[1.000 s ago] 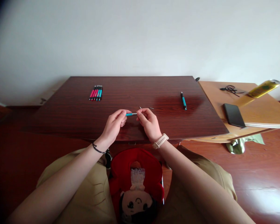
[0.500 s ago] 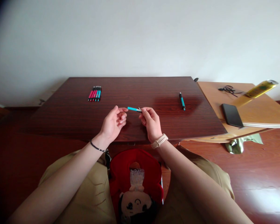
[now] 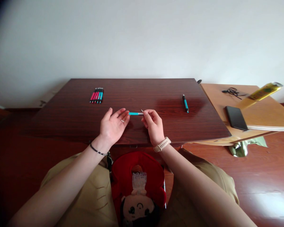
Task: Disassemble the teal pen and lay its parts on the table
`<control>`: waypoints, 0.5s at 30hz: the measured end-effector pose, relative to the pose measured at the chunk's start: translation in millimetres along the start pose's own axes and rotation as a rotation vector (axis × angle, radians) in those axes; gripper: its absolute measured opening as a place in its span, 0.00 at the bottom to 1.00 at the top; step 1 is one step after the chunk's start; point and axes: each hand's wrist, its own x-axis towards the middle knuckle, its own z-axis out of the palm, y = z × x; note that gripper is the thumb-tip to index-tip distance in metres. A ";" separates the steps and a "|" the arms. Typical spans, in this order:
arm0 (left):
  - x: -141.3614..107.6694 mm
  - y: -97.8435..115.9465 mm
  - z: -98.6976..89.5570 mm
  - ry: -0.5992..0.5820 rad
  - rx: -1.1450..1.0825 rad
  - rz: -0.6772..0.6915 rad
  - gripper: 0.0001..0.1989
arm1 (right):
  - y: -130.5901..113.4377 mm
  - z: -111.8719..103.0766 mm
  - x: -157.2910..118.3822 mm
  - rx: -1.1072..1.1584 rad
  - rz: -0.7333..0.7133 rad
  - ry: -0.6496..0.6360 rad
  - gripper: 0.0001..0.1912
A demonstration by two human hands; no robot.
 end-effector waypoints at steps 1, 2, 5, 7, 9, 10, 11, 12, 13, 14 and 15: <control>-0.4 -1.1 0.1 -0.004 0.007 -0.001 0.24 | -0.1 0.6 -1.9 -0.052 -0.042 -0.016 0.15; -0.9 -2.5 0.2 -0.014 0.023 -0.003 0.24 | -0.4 1.5 -4.1 -0.114 -0.093 -0.041 0.14; -2.1 -7.2 0.4 -0.053 0.098 -0.007 0.24 | -3.0 6.0 -10.3 -0.303 -0.241 -0.152 0.11; -2.8 -10.0 0.9 -0.060 0.144 -0.010 0.24 | -6.2 9.5 -12.8 -0.409 -0.303 -0.215 0.09; -3.5 -11.7 2.1 -0.052 0.155 -0.021 0.23 | -10.0 12.4 -13.5 -0.508 -0.351 -0.247 0.08; -3.9 -12.1 3.0 -0.047 0.137 -0.031 0.23 | -12.0 13.4 -13.3 -0.558 -0.379 -0.256 0.08; -4.2 -12.3 4.0 -0.039 0.105 -0.045 0.22 | -14.0 13.9 -12.8 -0.607 -0.409 -0.264 0.08; -4.6 -12.2 5.1 -0.031 0.065 -0.060 0.22 | -15.9 14.2 -12.3 -0.658 -0.439 -0.270 0.08; -4.8 -11.9 6.2 -0.023 0.025 -0.075 0.22 | -17.7 14.4 -11.7 -0.707 -0.472 -0.274 0.08; -5.0 -11.7 7.3 -0.017 -0.012 -0.087 0.22 | -19.2 14.5 -11.2 -0.752 -0.510 -0.274 0.09; -5.0 -11.4 8.2 -0.013 -0.042 -0.096 0.23 | -20.4 14.7 -10.8 -0.793 -0.551 -0.270 0.09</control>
